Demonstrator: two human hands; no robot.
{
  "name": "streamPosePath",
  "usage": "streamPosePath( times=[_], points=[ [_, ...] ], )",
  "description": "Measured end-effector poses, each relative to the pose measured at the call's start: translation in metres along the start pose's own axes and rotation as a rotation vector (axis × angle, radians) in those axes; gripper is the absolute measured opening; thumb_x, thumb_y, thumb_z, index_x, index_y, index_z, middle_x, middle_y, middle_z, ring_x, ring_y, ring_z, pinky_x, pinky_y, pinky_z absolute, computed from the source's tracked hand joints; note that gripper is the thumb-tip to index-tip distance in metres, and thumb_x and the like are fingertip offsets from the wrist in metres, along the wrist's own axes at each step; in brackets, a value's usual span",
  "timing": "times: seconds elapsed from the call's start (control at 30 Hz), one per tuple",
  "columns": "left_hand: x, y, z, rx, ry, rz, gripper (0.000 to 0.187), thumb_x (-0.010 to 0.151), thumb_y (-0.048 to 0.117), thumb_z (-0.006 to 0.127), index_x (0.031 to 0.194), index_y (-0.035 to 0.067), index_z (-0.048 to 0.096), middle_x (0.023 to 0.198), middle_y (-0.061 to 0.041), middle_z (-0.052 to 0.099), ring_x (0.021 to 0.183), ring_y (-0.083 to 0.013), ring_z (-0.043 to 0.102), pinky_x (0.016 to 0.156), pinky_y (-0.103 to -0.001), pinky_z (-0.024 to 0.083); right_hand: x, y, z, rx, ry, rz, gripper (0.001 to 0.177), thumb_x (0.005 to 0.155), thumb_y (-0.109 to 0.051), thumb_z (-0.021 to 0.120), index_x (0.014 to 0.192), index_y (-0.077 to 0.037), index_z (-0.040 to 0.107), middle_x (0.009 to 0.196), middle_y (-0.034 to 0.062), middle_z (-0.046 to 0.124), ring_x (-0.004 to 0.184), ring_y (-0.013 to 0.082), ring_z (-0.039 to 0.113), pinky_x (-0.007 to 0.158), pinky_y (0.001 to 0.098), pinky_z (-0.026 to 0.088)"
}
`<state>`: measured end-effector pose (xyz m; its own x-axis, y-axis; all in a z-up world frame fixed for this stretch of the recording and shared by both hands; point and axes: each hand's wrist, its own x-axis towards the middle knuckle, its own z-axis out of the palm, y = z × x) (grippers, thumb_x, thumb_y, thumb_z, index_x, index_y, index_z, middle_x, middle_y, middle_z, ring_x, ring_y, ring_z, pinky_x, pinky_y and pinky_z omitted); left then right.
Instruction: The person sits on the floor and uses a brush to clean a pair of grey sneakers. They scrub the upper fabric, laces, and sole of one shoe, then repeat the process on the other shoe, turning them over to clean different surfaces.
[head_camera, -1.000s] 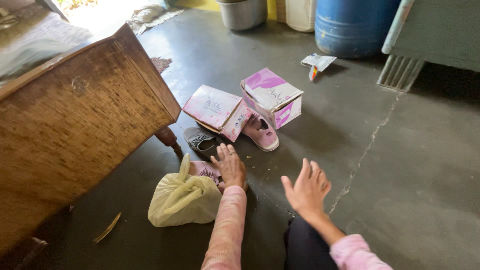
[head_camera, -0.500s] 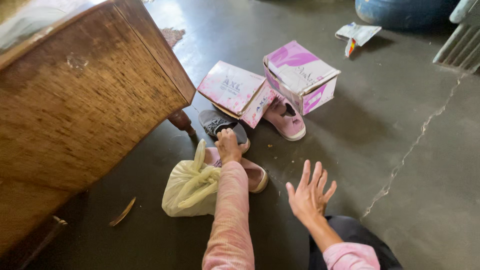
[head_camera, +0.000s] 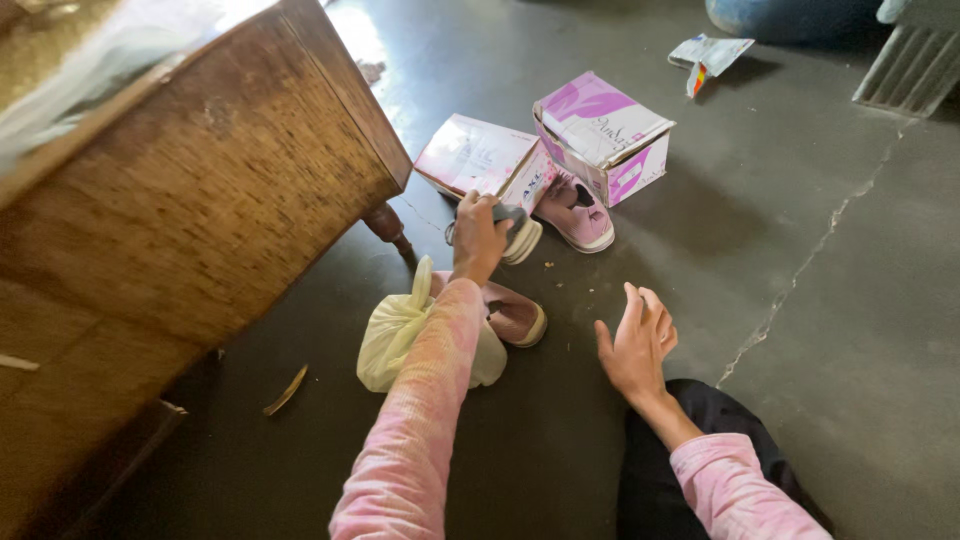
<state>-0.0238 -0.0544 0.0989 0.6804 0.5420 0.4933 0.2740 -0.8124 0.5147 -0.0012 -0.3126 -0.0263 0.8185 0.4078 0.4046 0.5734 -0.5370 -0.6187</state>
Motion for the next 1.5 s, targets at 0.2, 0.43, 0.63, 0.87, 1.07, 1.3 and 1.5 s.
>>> streamPosePath(
  times=[0.2, 0.43, 0.63, 0.87, 1.07, 1.3, 1.5],
  points=[
    [-0.028, 0.097, -0.016, -0.125, -0.024, 0.283, 0.037, 0.074, 0.007, 0.084, 0.106, -0.005, 0.068, 0.108, -0.022, 0.061, 0.1, -0.0416, 0.063, 0.089, -0.045, 0.051, -0.007, 0.007, -0.06, 0.336, 0.043, -0.072, 0.074, 0.086, -0.011, 0.073, 0.15, -0.006, 0.037, 0.146, 0.0184, 0.038, 0.121, 0.0334, 0.052, 0.094, 0.0425, 0.048],
    [-0.078, 0.223, 0.007, -0.321, -0.149, 0.566, 0.033, 0.072, 0.005, 0.081, 0.101, -0.004, 0.068, 0.104, -0.019, 0.06, 0.104, -0.0398, 0.061, 0.091, -0.044, 0.05, -0.024, 0.085, -0.156, 0.392, -0.021, 0.056, 0.068, 0.093, -0.017, 0.067, 0.152, -0.006, 0.035, 0.138, 0.0186, 0.041, 0.108, 0.0251, 0.062, 0.08, 0.0338, 0.06],
    [-0.135, 0.322, 0.086, -0.432, -0.318, 0.717, 0.027, 0.074, 0.001, 0.072, 0.1, -0.002, 0.064, 0.106, -0.017, 0.055, 0.108, -0.0361, 0.058, 0.095, -0.043, 0.05, -0.065, 0.189, -0.256, 0.09, -0.073, 0.231, 0.064, 0.091, -0.023, 0.064, 0.149, -0.008, 0.04, 0.137, 0.0195, 0.047, 0.106, 0.0248, 0.068, 0.08, 0.0351, 0.062],
    [-0.208, 0.399, 0.189, -0.509, -0.543, 0.705, 0.019, 0.074, -0.004, 0.066, 0.091, 0.001, 0.06, 0.104, -0.012, 0.056, 0.108, -0.0335, 0.057, 0.092, -0.044, 0.051, -0.127, 0.329, -0.381, -0.272, -0.113, 0.289, 0.055, 0.086, -0.023, 0.07, 0.138, -0.016, 0.054, 0.135, 0.01, 0.053, 0.115, 0.028, 0.064, 0.1, 0.0431, 0.053],
    [-0.27, 0.416, 0.245, -0.323, -0.614, 0.964, 0.012, 0.078, 0.001, 0.068, 0.086, 0.006, 0.061, 0.101, -0.005, 0.058, 0.108, -0.0281, 0.056, 0.095, -0.037, 0.049, -0.178, 0.389, -0.437, -0.622, -0.012, 0.555, 0.056, 0.084, -0.036, 0.076, 0.136, -0.027, 0.059, 0.145, 0.003, 0.052, 0.133, 0.0332, 0.049, 0.106, 0.0537, 0.045],
    [-0.3, 0.426, 0.227, -0.219, -0.536, 0.822, 0.022, 0.081, 0.004, 0.072, 0.103, 0.005, 0.069, 0.104, -0.01, 0.056, 0.104, -0.0286, 0.054, 0.104, -0.041, 0.044, -0.164, 0.412, -0.424, -0.474, 0.001, 0.894, 0.088, 0.074, -0.041, 0.085, 0.153, -0.036, 0.046, 0.141, 0.0165, 0.05, 0.132, 0.0423, 0.046, 0.095, 0.0598, 0.051],
    [-0.324, 0.459, 0.22, -0.681, -0.548, 0.414, 0.047, 0.087, 0.006, 0.077, 0.129, -0.001, 0.058, 0.129, -0.015, 0.055, 0.12, -0.0322, 0.054, 0.099, -0.041, 0.047, -0.147, 0.42, -0.418, -0.356, 0.067, 0.873, 0.085, 0.081, -0.044, 0.081, 0.154, -0.023, 0.046, 0.133, 0.0211, 0.057, 0.124, 0.0399, 0.057, 0.094, 0.053, 0.052]
  ],
)
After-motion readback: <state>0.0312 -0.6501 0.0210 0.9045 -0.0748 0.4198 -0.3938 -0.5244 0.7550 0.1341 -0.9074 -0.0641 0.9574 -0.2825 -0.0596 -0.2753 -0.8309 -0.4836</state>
